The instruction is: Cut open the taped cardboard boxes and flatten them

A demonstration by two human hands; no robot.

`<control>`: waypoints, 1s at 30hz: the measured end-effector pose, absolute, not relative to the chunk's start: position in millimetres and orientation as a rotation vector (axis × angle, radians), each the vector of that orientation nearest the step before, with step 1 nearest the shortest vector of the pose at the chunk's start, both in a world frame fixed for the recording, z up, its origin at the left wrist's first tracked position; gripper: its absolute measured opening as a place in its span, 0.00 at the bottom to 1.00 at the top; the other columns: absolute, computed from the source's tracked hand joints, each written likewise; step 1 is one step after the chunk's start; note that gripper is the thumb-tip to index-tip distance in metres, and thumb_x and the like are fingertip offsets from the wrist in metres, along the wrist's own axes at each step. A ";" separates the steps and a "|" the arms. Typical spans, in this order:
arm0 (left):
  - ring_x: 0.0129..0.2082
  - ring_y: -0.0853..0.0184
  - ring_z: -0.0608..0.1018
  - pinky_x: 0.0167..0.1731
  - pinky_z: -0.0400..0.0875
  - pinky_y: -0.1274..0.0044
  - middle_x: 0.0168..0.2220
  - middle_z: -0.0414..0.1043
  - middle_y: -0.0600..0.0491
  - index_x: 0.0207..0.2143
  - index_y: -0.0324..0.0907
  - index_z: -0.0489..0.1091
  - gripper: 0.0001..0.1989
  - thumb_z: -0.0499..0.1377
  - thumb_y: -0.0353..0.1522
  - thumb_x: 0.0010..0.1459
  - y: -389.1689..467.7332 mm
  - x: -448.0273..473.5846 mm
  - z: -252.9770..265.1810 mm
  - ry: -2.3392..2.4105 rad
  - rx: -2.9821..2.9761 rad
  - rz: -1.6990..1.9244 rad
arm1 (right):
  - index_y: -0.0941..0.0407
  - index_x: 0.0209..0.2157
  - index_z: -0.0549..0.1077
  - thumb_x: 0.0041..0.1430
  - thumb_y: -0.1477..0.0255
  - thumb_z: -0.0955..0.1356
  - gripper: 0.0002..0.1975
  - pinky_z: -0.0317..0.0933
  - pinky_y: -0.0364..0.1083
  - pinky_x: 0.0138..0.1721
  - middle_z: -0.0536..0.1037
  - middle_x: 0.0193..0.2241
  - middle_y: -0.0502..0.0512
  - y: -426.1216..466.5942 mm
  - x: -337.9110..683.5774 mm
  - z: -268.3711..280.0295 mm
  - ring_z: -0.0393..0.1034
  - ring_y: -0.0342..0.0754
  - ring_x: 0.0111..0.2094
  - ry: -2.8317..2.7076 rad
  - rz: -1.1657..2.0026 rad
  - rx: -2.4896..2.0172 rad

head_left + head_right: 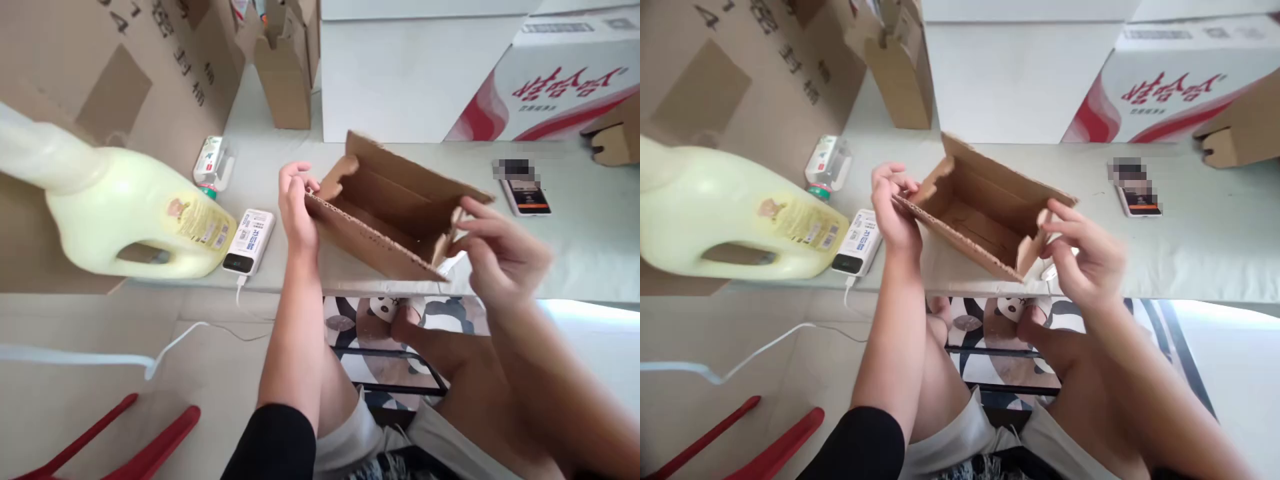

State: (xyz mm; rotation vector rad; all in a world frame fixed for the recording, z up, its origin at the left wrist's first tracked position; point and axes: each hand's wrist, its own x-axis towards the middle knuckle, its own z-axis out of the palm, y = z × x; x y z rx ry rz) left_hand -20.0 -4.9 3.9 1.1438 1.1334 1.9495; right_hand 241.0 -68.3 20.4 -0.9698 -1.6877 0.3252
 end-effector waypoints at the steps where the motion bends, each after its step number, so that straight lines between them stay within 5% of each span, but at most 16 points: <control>1: 0.38 0.65 0.75 0.45 0.70 0.73 0.32 0.68 0.53 0.39 0.45 0.71 0.23 0.50 0.54 0.66 -3.1 -14.9 2.5 1.133 1.213 1.949 | 0.51 0.42 0.80 0.61 0.75 0.67 0.11 0.73 0.46 0.30 0.82 0.50 0.57 -66.1 241.8 13.3 0.80 0.54 0.47 -1.649 0.357 -1.033; 3: 0.39 0.65 0.75 0.47 0.69 0.73 0.33 0.70 0.52 0.34 0.45 0.72 0.27 0.48 0.56 0.66 0.7 -5.5 0.5 1.200 1.321 1.935 | 0.51 0.44 0.79 0.63 0.72 0.68 0.10 0.74 0.50 0.38 0.78 0.56 0.59 -61.9 244.3 2.7 0.79 0.53 0.49 -1.670 0.384 -1.083; 5: 0.36 0.66 0.74 0.44 0.68 0.73 0.32 0.70 0.52 0.31 0.44 0.71 0.29 0.47 0.56 0.67 5.5 2.8 -0.2 1.293 1.373 1.903 | 0.51 0.41 0.79 0.64 0.70 0.67 0.08 0.73 0.53 0.45 0.80 0.51 0.58 -57.7 248.9 -3.7 0.78 0.54 0.50 -1.728 0.335 -1.071; 7: 0.33 0.67 0.72 0.40 0.67 0.74 0.30 0.68 0.52 0.29 0.43 0.70 0.27 0.50 0.55 0.67 11.3 10.0 -0.6 1.342 1.404 1.893 | 0.50 0.44 0.78 0.64 0.68 0.68 0.09 0.73 0.53 0.43 0.77 0.51 0.58 -54.0 255.2 -8.9 0.77 0.52 0.45 -1.679 0.261 -1.074; 11: 0.30 0.70 0.69 0.37 0.67 0.77 0.28 0.62 0.55 0.29 0.43 0.67 0.24 0.60 0.54 0.61 23.0 21.0 -4.9 1.329 1.438 1.929 | 0.40 0.65 0.60 0.60 0.58 0.71 0.33 0.70 0.57 0.49 0.65 0.62 0.58 -50.8 269.5 -19.4 0.71 0.56 0.53 -1.509 0.264 -1.090; 13: 0.33 0.70 0.71 0.40 0.68 0.77 0.31 0.63 0.55 0.37 0.43 0.70 0.22 0.62 0.53 0.59 27.0 24.0 -8.4 1.308 1.459 1.930 | 0.39 0.68 0.54 0.63 0.58 0.68 0.34 0.65 0.61 0.58 0.65 0.62 0.58 -53.0 276.1 -21.0 0.65 0.58 0.62 -1.570 0.417 -1.046; 16: 0.38 0.68 0.74 0.47 0.71 0.74 0.36 0.65 0.54 0.48 0.47 0.71 0.23 0.63 0.51 0.58 29.7 25.3 -12.0 1.273 1.520 1.861 | 0.46 0.57 0.68 0.67 0.60 0.64 0.19 0.59 0.63 0.64 0.69 0.60 0.58 -60.7 283.6 -15.4 0.63 0.59 0.64 -1.700 0.503 -1.017; 20: 0.51 0.61 0.75 0.59 0.68 0.67 0.47 0.66 0.50 0.42 0.46 0.78 0.14 0.63 0.44 0.60 29.9 26.2 -10.3 1.343 1.627 1.634 | 0.51 0.46 0.73 0.66 0.53 0.61 0.19 0.59 0.65 0.63 0.71 0.57 0.60 -70.0 286.6 -7.9 0.65 0.62 0.61 -1.720 0.532 -1.091; 26: 0.57 0.58 0.74 0.64 0.65 0.66 0.47 0.73 0.50 0.35 0.42 0.80 0.10 0.58 0.30 0.58 27.4 22.1 -4.5 1.402 1.351 1.655 | 0.45 0.64 0.59 0.68 0.51 0.56 0.27 0.64 0.62 0.60 0.64 0.65 0.59 -66.8 283.4 -28.2 0.64 0.59 0.64 -1.445 0.560 -1.233; 30: 0.53 0.62 0.76 0.57 0.72 0.71 0.45 0.77 0.51 0.39 0.42 0.78 0.13 0.55 0.33 0.57 26.9 6.7 -4.0 1.364 0.968 1.775 | 0.48 0.62 0.66 0.70 0.53 0.57 0.26 0.65 0.62 0.60 0.72 0.60 0.60 -60.0 281.7 -32.8 0.69 0.59 0.60 -1.456 0.952 -1.277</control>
